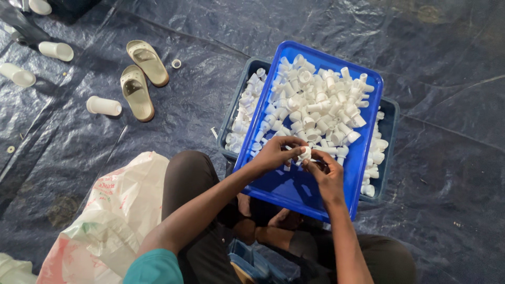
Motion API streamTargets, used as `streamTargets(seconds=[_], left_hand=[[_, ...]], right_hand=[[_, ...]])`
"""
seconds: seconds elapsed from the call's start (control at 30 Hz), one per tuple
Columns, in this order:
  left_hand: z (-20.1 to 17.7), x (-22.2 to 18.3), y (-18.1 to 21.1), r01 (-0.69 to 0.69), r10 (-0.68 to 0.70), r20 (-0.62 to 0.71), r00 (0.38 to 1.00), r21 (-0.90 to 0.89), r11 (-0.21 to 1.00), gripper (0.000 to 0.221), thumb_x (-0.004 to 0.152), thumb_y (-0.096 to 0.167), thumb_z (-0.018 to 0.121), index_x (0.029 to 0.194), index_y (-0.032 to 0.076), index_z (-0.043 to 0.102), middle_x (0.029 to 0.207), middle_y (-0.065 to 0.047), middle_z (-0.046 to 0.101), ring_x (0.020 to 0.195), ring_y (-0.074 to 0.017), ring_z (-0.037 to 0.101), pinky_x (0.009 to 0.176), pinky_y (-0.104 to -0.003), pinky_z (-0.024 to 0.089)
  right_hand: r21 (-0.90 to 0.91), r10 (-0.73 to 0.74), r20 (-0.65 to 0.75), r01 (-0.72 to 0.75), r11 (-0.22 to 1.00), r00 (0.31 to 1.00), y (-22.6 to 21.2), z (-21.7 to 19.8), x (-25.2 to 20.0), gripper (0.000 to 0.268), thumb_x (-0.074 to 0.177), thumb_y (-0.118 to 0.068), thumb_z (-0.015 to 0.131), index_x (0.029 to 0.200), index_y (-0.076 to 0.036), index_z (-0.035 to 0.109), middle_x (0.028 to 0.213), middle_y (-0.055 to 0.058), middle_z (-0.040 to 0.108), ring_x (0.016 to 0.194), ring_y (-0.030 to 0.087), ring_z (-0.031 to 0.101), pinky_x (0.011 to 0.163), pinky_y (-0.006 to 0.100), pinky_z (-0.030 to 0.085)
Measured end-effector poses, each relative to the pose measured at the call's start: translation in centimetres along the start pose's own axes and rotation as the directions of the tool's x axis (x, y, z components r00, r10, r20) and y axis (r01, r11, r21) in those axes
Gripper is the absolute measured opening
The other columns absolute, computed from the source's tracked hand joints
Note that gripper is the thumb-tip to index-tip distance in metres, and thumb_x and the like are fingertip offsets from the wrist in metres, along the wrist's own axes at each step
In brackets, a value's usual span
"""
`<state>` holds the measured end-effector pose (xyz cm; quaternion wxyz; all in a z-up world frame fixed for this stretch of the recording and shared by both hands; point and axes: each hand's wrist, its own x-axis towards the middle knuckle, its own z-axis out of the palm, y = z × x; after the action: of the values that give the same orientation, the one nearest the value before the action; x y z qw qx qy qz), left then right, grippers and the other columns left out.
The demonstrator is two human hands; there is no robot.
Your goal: The person sits on the floor and assembles small white plastic components by hand, picking up pieces from a blue tray and snapping them together. The assembled units are placed back into the tray. The person occasionally pauses to look around the room.
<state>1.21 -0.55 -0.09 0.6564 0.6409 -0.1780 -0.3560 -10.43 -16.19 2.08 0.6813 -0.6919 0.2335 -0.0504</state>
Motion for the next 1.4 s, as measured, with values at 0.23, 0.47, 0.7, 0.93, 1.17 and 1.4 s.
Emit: streamTargets(seconds=[0.23,0.47,0.7,0.93,1.17,1.4], left_hand=[[0.0,-0.4,0.7,0.067,-0.066,0.024,0.998,-0.036,0.997,0.035,0.095,0.032,0.071,0.119,0.006,0.073,0.093,-0.004,0.073,0.082,-0.009,0.069,0.065,-0.025,0.057],[-0.7,1.2,-1.7,0.107,-0.091,0.076,0.993,-0.253,0.962,0.034,0.098,0.024,0.067,0.125,0.004,0.07,0.096,-0.006,0.073,0.085,-0.0122,0.07,0.068,-0.026,0.056],[-0.9,2.1,-3.4,0.115,-0.113,0.025,0.993,-0.271,0.956,0.035,0.099,0.026,0.067,0.125,0.004,0.069,0.1,-0.005,0.075,0.09,-0.0119,0.071,0.073,-0.027,0.059],[-2.1,2.4,-4.9,-0.113,0.113,-0.038,0.993,-0.014,0.993,0.03,0.1,0.028,0.074,0.12,0.006,0.077,0.094,-0.004,0.075,0.082,-0.0097,0.069,0.07,-0.028,0.056],[-2.0,0.6,-3.2,-0.367,0.438,0.068,0.897,0.666,0.65,0.027,0.094,0.019,0.074,0.12,0.011,0.073,0.114,-0.009,0.07,0.101,-0.0232,0.069,0.084,-0.038,0.056],[1.8,0.8,-6.4,-0.44,0.418,0.362,0.833,0.892,0.105,0.057,0.077,0.027,0.076,0.131,0.011,0.064,0.142,-0.014,0.052,0.137,-0.0391,0.041,0.103,-0.059,0.039]], right_hand=[[-0.005,-0.001,-0.033,0.001,1.0,0.999,-0.2,-0.1,-0.2,0.037,0.086,-0.012,0.079,0.121,-0.002,0.072,0.099,0.008,0.077,0.086,0.013,0.073,0.08,0.026,0.057],[0.073,-0.087,-0.019,0.088,0.993,0.996,0.9,-0.5,0.7,0.035,0.088,-0.008,0.077,0.122,-0.001,0.072,0.101,0.007,0.075,0.086,0.013,0.071,0.08,0.026,0.058],[0.028,-0.083,-0.04,0.084,0.996,0.996,0.3,-0.6,0.1,0.035,0.09,-0.008,0.076,0.124,-0.001,0.072,0.097,0.008,0.076,0.085,0.013,0.072,0.081,0.026,0.058],[0.243,-0.228,-0.077,0.24,0.94,0.971,0.7,-2.6,-0.6,0.041,0.095,-0.014,0.078,0.131,0.003,0.067,0.115,0.01,0.07,0.095,0.019,0.07,0.089,0.032,0.058],[0.413,-0.155,-0.356,0.304,0.858,0.921,-1.3,-5.1,0.0,0.035,0.096,-0.009,0.075,0.128,0.001,0.065,0.109,0.009,0.068,0.085,0.019,0.067,0.078,0.035,0.059],[0.357,-0.104,-0.421,0.27,0.894,0.901,1.4,-6.8,1.3,0.036,0.093,-0.013,0.076,0.125,0.0,0.065,0.103,0.007,0.066,0.081,0.015,0.066,0.073,0.031,0.058]])
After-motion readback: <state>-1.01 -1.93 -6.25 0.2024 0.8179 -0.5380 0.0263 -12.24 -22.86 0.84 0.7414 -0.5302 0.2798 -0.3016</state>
